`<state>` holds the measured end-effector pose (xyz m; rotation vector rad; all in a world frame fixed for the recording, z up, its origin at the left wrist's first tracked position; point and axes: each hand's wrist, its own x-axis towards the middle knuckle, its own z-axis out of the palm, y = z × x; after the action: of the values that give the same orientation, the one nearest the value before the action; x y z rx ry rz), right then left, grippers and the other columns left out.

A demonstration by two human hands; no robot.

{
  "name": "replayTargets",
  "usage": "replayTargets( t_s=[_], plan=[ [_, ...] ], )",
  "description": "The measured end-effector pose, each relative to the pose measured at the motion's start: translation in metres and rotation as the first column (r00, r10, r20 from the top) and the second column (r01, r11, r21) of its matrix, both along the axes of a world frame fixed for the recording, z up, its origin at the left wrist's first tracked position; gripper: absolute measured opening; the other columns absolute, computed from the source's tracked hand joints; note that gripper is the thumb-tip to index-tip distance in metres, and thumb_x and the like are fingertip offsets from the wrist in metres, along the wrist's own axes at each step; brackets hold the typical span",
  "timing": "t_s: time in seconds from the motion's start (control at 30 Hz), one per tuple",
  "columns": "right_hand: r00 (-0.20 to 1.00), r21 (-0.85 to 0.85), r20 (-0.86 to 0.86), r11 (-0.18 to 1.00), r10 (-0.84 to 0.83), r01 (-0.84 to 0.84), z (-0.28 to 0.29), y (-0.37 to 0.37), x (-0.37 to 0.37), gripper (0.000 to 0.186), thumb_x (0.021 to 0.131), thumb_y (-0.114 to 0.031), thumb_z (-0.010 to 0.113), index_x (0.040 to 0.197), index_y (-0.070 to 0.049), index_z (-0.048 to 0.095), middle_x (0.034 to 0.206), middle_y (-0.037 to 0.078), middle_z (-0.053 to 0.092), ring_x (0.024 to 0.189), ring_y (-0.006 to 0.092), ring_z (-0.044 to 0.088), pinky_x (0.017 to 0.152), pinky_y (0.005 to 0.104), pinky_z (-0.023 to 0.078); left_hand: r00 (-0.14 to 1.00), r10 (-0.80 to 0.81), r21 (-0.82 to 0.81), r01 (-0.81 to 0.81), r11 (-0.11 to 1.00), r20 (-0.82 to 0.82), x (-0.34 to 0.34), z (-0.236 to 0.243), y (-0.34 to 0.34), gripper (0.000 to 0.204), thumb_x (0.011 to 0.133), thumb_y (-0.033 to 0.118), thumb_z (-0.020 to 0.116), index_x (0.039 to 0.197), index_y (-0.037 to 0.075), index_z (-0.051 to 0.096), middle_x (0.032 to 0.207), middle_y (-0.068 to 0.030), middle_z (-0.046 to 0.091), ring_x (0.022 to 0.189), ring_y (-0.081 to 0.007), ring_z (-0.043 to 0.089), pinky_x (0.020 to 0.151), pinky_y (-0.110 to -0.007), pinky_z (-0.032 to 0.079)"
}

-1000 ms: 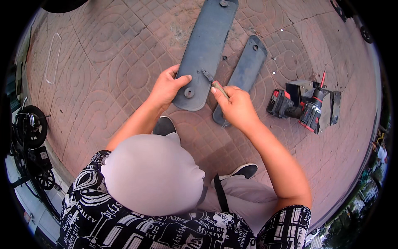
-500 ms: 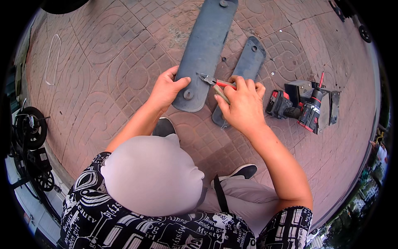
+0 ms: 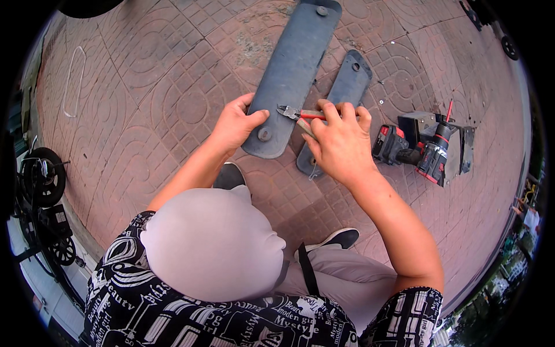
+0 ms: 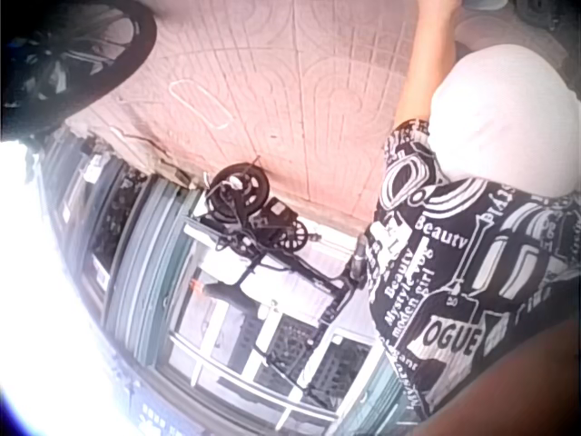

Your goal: The person uses a cordless drill to drive screws into two gray plastic parts on the ground. They then use pliers to adjust a screw on one of the parts and a metal rod to probe the holes. Finally, they pick up the parts and walk away.

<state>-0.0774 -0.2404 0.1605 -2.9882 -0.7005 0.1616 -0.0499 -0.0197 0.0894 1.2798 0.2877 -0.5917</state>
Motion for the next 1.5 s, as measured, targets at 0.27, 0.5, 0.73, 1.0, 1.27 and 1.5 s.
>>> replayTargets(
  t_s=[0.27,0.5,0.73,1.0,1.27,1.5],
  plan=[
    [1.0,-0.084,0.012,0.996,-0.026,0.027,0.003,0.009,-0.001,0.024,0.08,-0.033,0.071,0.092,-0.013,0.07,0.118,0.004,0.058,0.109,0.0229,0.049,0.098,0.0445,0.026,1.0,-0.005,0.011,0.005,1.0,-0.014,-0.001,-0.002,-0.003,0.039,0.083,0.003,0.06,0.121,-0.006,0.058,0.102,-0.0101,0.068,0.085,-0.0129,0.064,0.074,-0.027,0.053],
    [0.982,-0.049,0.04,0.981,-0.184,0.186,-0.011,0.028,-0.013,0.024,0.083,-0.035,0.068,0.091,-0.013,0.071,0.102,0.006,0.058,0.102,0.0258,0.05,0.095,0.0464,0.029,0.995,0.102,0.004,-0.102,0.995,-0.022,-0.005,-0.003,-0.01,0.04,0.083,0.005,0.06,0.121,-0.006,0.057,0.101,-0.0095,0.067,0.085,-0.0129,0.064,0.076,-0.027,0.052],
    [0.945,-0.034,0.03,0.945,-0.325,0.326,-0.022,0.05,-0.018,0.027,0.087,-0.035,0.064,0.092,-0.01,0.072,0.099,0.01,0.06,0.1,0.0291,0.051,0.094,0.05,0.031,0.984,0.179,-0.01,-0.179,0.984,0.011,-0.008,-0.005,-0.017,0.045,0.084,0.006,0.061,0.128,-0.005,0.052,0.108,-0.0097,0.065,0.094,-0.0137,0.062,0.083,-0.028,0.05],
    [0.933,-0.03,-0.006,0.933,-0.359,0.358,-0.023,0.062,-0.019,0.029,0.088,-0.035,0.063,0.096,-0.008,0.072,0.101,0.012,0.06,0.101,0.0295,0.051,0.095,0.0504,0.031,0.955,0.242,0.018,-0.249,0.968,0.173,-0.015,-0.01,-0.025,0.045,0.086,0.002,0.058,0.13,-0.005,0.051,0.115,-0.0095,0.062,0.102,-0.0142,0.059,0.091,-0.029,0.047],
    [0.947,0.033,-0.071,0.948,-0.314,0.317,-0.028,0.072,-0.016,0.029,0.09,-0.033,0.063,0.098,-0.006,0.07,0.094,0.012,0.058,0.088,0.0301,0.059,0.08,0.0429,0.047,0.941,0.261,-0.047,-0.257,0.965,0.217,-0.014,-0.017,-0.01,0.043,0.088,0.001,0.056,0.13,-0.005,0.051,0.112,-0.0082,0.063,0.098,-0.013,0.06,0.087,-0.027,0.048],
    [0.972,0.134,-0.076,0.964,-0.222,0.23,-0.046,0.041,-0.013,0.032,0.089,-0.035,0.062,0.09,-0.004,0.069,0.088,0.014,0.058,0.076,0.0295,0.062,0.066,0.0386,0.053,0.964,0.201,0.005,-0.205,0.979,0.174,-0.013,-0.022,-0.016,0.043,0.09,0.001,0.055,0.132,-0.007,0.047,0.115,-0.0115,0.062,0.099,-0.0163,0.06,0.088,-0.029,0.048]
  ],
)
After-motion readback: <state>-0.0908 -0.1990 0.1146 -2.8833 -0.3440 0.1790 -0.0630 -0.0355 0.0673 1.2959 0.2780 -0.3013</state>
